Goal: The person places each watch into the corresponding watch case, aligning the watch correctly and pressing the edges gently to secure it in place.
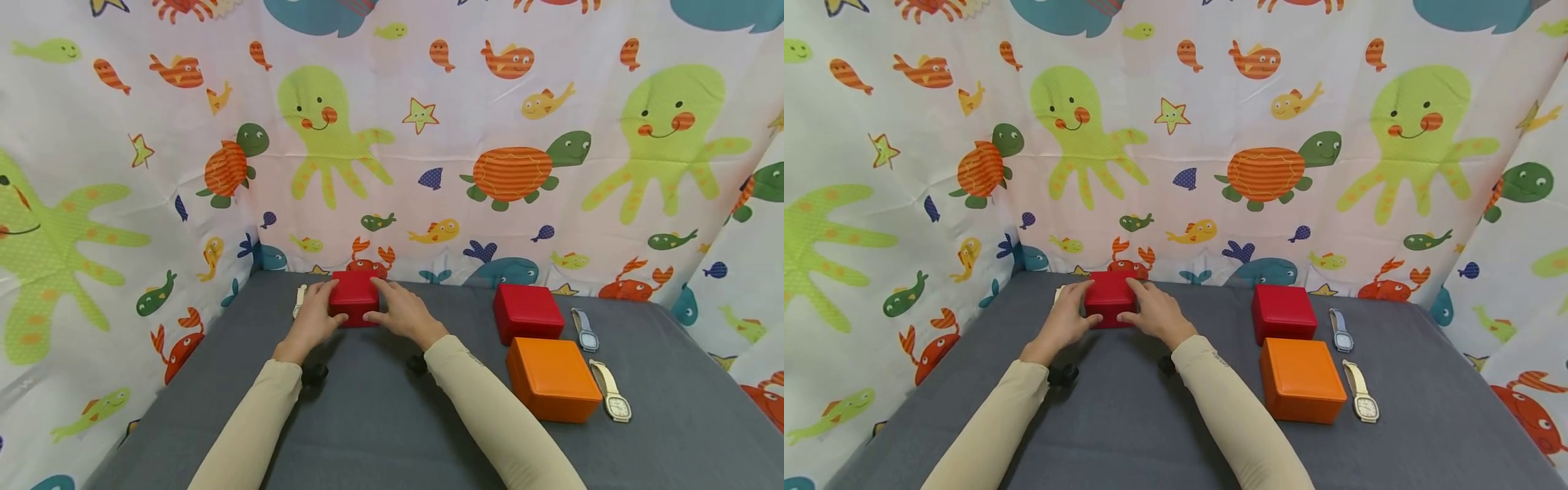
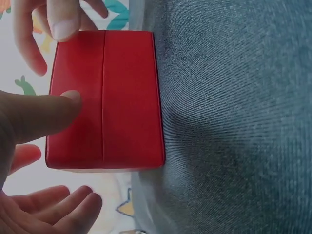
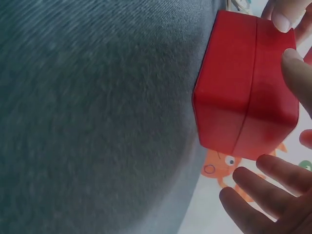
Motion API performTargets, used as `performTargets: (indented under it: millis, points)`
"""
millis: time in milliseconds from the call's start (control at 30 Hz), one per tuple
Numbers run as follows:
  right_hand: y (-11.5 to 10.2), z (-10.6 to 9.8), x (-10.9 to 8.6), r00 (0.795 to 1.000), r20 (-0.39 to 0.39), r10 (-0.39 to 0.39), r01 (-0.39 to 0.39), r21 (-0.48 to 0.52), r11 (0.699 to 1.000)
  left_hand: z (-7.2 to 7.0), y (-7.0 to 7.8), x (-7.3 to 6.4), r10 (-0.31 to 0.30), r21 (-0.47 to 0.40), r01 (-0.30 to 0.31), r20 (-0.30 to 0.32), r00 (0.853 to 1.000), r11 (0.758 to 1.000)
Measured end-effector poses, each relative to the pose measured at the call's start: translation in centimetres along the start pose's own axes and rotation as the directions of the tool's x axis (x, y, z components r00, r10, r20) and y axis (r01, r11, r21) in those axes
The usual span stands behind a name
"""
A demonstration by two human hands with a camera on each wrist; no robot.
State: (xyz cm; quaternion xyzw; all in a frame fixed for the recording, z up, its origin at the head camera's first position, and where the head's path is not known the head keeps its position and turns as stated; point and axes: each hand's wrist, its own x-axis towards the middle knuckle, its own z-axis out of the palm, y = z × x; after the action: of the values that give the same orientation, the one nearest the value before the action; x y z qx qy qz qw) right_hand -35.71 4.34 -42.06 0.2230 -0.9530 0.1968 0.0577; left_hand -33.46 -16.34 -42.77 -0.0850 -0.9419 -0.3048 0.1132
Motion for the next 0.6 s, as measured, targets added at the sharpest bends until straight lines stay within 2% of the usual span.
performTargets:
  millis: [233,467,600]
  points:
    - [-0.3,1.0,0.3,0.999,0.037,-0.009,0.007,0.040,0.999,0.4,-0.2,0.4,-0.053,-0.025,0.055,0.068,0.996,0.998]
    - [-0.4,1.4,0.6,1.000,-0.007,-0.009,0.010,0.106,0.994,0.8,-0.3,0.7,-0.070,-0.063,0.073,0.050,0.996,0.995]
    - [-0.4,1.4,0.7,1.000,-0.016,-0.010,0.012,0.143,0.990,0.8,-0.3,0.9,-0.061,-0.081,0.064,0.037,0.997,0.995]
